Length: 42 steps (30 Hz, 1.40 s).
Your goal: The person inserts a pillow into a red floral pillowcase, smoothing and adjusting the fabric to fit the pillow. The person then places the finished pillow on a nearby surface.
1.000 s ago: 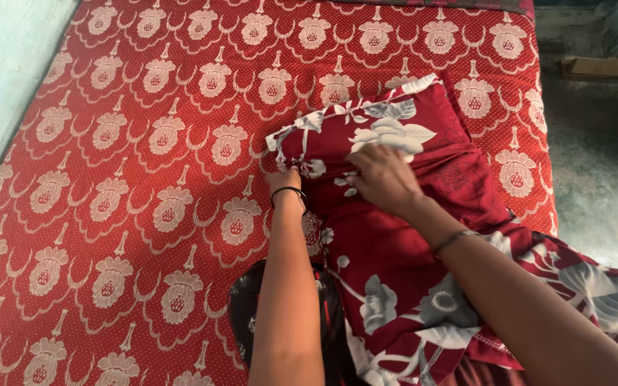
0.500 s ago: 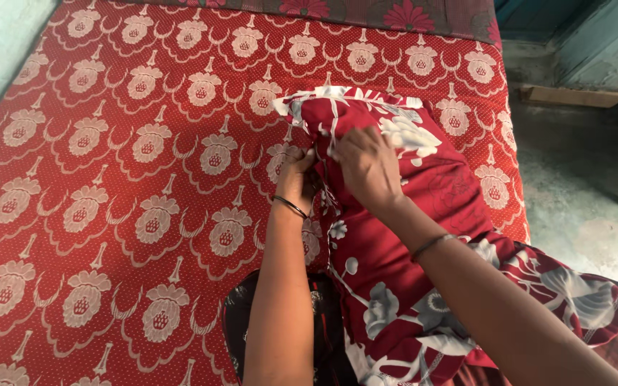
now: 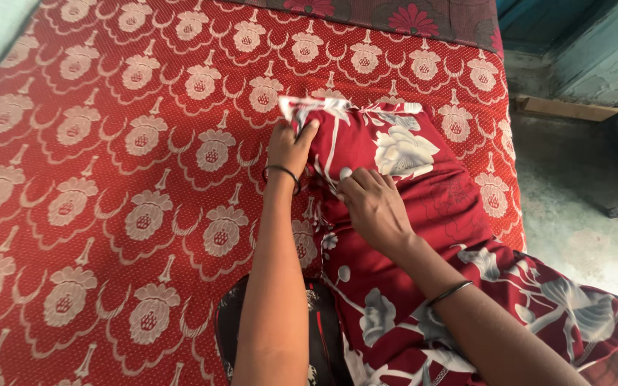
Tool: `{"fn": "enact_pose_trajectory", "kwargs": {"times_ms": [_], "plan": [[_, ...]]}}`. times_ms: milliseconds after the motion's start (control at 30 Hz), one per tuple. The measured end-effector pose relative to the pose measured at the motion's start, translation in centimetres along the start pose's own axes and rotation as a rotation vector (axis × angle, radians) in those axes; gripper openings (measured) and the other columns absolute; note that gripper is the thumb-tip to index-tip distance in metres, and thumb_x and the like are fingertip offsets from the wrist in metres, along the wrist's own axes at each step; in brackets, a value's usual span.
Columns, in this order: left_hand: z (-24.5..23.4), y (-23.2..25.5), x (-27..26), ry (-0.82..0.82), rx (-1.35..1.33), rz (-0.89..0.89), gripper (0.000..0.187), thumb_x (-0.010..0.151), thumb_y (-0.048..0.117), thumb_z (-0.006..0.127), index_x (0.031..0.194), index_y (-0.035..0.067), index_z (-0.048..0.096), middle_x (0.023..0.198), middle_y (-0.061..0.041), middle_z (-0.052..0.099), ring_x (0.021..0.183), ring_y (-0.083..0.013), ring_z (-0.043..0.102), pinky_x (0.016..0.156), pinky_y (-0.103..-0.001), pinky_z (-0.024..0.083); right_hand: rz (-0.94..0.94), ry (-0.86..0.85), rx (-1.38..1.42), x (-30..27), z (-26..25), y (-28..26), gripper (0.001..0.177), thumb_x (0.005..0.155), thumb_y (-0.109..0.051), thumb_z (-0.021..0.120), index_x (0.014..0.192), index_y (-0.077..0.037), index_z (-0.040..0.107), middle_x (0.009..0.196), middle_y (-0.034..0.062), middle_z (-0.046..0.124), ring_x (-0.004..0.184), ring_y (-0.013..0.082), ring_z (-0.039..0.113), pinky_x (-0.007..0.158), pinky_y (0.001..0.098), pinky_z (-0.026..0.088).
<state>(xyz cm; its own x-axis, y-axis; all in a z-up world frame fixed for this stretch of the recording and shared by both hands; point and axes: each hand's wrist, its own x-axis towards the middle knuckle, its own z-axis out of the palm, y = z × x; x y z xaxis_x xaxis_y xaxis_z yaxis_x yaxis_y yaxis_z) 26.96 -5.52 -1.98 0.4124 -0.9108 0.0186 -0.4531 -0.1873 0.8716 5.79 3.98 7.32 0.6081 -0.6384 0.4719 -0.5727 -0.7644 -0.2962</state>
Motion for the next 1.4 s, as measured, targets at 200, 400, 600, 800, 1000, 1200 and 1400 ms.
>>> {"fn": "enact_pose_trajectory", "kwargs": {"times_ms": [200, 400, 600, 800, 1000, 1200, 1400], "plan": [[0.2, 2.1, 1.9, 0.224, 0.444, 0.158, 0.061, 0.094, 0.055, 0.063, 0.075, -0.001, 0.076, 0.144, -0.02, 0.046, 0.124, -0.0378, 0.049, 0.083, -0.051, 0.054, -0.053, -0.007, -0.113, -0.2, 2.4, -1.7, 0.016, 0.088, -0.014, 0.068, 0.1, -0.006, 0.064, 0.1, 0.0128, 0.058, 0.093, 0.0315, 0.057, 0.08, 0.045, 0.046], [0.0, 3.0, 1.8, 0.269, 0.39, 0.143, 0.052, 0.095, 0.042, 0.068, 0.071, -0.003, 0.074, 0.139, -0.013, 0.05, 0.12, -0.0348, 0.049, 0.092, -0.046, 0.055, -0.098, 0.037, -0.14, 0.0, 5.2, -0.9, 0.032, 0.085, -0.009, 0.065, 0.115, 0.001, 0.065, 0.111, 0.0153, 0.061, 0.097, 0.0314, 0.058, 0.084, 0.0429, 0.048], [0.9, 1.3, 3.0, 0.211, 0.252, 0.066, 0.049, 0.094, 0.039, 0.068, 0.072, -0.004, 0.073, 0.137, -0.013, 0.052, 0.124, -0.0336, 0.049, 0.098, -0.047, 0.053, -0.012, -0.127, -0.169, 1.2, 7.3, 0.4, 0.01, 0.078, -0.003, 0.066, 0.088, -0.003, 0.067, 0.096, 0.0159, 0.065, 0.095, 0.0346, 0.064, 0.084, 0.0458, 0.051], [2.4, -2.1, 3.7, 0.241, 0.148, 0.075, 0.047, 0.091, 0.035, 0.072, 0.07, -0.008, 0.07, 0.131, -0.021, 0.054, 0.122, -0.0381, 0.049, 0.109, -0.053, 0.041, 0.261, -0.631, 0.053, -0.5, 4.4, 0.3, 0.019, 0.072, -0.003, 0.067, 0.091, -0.006, 0.071, 0.096, 0.0158, 0.071, 0.092, 0.0353, 0.07, 0.078, 0.0482, 0.054], [3.2, -2.9, 4.7, 0.288, 0.009, 0.123, 0.048, 0.092, 0.037, 0.07, 0.075, -0.008, 0.067, 0.117, -0.023, 0.062, 0.095, -0.0371, 0.066, 0.088, -0.047, 0.052, 0.11, -0.313, 0.061, 0.4, 3.7, -0.9, 0.032, 0.076, -0.011, 0.071, 0.107, -0.003, 0.068, 0.104, 0.0168, 0.064, 0.095, 0.0355, 0.064, 0.077, 0.0489, 0.052], [3.1, -2.8, 4.2, 0.281, 0.01, 0.036, 0.054, 0.093, 0.04, 0.068, 0.068, -0.008, 0.065, 0.113, -0.022, 0.065, 0.082, -0.0377, 0.068, 0.077, -0.05, 0.052, -0.069, -0.199, -0.077, -0.3, 7.3, -0.3, 0.027, 0.078, -0.004, 0.068, 0.105, -0.005, 0.066, 0.107, 0.0137, 0.063, 0.104, 0.0327, 0.063, 0.087, 0.0469, 0.051], [3.0, -4.0, 3.9, 0.358, -0.008, -0.073, 0.049, 0.094, 0.046, 0.068, 0.09, -0.003, 0.063, 0.096, -0.023, 0.067, 0.083, -0.0402, 0.067, 0.073, -0.053, 0.052, 0.035, -0.544, 0.214, -4.0, 9.2, -1.0, 0.021, 0.07, -0.003, 0.071, 0.09, -0.003, 0.067, 0.091, 0.0179, 0.067, 0.088, 0.0376, 0.067, 0.08, 0.0471, 0.054]]}}
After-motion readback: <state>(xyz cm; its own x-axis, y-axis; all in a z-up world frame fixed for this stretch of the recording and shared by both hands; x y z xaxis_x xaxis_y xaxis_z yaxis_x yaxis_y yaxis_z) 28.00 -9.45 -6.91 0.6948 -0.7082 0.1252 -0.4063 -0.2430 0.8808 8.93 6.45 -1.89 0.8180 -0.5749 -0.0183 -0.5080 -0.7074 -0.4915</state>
